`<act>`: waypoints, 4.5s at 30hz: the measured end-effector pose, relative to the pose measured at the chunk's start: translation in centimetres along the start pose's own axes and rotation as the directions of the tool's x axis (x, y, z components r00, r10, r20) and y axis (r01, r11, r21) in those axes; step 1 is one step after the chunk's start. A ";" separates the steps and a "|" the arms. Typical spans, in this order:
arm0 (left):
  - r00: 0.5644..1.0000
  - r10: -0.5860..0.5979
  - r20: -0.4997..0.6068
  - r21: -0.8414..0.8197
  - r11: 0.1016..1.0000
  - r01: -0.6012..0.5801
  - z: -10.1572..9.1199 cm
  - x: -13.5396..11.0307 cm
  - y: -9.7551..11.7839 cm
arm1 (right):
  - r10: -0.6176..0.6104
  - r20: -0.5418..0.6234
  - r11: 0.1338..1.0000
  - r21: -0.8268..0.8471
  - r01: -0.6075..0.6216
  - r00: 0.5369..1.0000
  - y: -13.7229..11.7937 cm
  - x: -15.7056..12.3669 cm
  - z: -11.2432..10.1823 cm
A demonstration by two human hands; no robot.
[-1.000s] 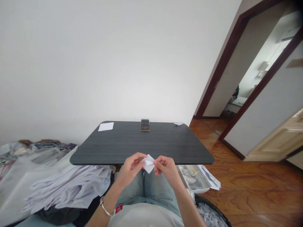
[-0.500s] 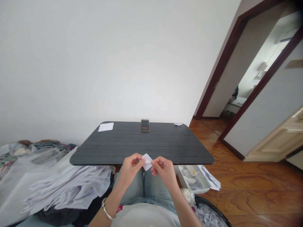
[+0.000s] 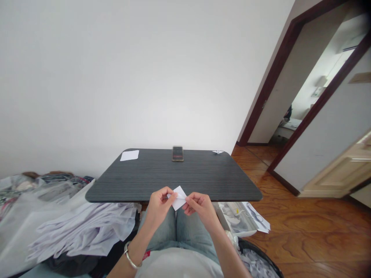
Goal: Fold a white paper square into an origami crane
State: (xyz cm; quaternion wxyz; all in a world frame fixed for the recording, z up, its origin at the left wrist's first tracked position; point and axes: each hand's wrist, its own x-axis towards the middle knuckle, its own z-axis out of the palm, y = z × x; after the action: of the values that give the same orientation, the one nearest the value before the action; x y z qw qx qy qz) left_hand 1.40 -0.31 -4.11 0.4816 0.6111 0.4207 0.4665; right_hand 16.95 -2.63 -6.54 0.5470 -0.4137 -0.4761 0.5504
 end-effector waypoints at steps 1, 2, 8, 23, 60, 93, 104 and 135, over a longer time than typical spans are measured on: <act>1.000 0.002 0.002 0.004 1.000 -0.002 0.0 0.0 0.0 | 0.006 0.002 1.000 0.005 -0.006 1.000 0.0 0.0 0.0; 1.000 0.004 0.004 0.008 1.000 -0.004 0.0 0.0 -0.1 | 0.010 0.003 1.000 0.010 -0.010 1.000 0.0 0.0 0.0; 1.000 0.009 0.012 0.004 1.000 -0.009 0.0 0.0 -0.5 | -0.003 0.016 1.000 0.006 0.003 1.000 -0.3 0.0 -0.1; 0.999 0.040 0.029 0.056 0.998 -0.041 0.5 -0.6 -0.3 | -0.030 0.021 0.999 -0.039 0.031 0.999 0.6 0.3 -0.2; 0.996 0.082 0.033 -0.160 0.984 -0.076 0.5 -0.4 -0.1 | -0.016 0.010 1.000 0.016 0.016 1.000 0.3 0.2 0.1; 0.991 -0.057 0.119 -0.268 0.959 0.087 0.0 0.2 -0.2 | -0.042 0.023 0.998 -0.044 0.043 0.999 0.0 -0.5 1.0; 0.981 -0.126 0.146 -0.292 0.942 0.164 -0.3 -0.3 1.2 | -0.062 0.074 0.996 -0.057 0.066 0.995 -0.6 -1.0 1.2; 0.998 0.021 0.053 -0.149 0.989 -0.013 -0.7 -0.5 1.0 | -0.153 -0.011 0.987 -0.047 0.152 0.988 -1.8 -1.3 0.5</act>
State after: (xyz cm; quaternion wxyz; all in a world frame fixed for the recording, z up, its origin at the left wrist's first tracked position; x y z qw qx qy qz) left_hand 0.71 -0.86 -3.17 0.5331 0.5897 0.3662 0.4837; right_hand 16.92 -4.08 -4.78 0.5812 -0.3926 -0.5151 0.4928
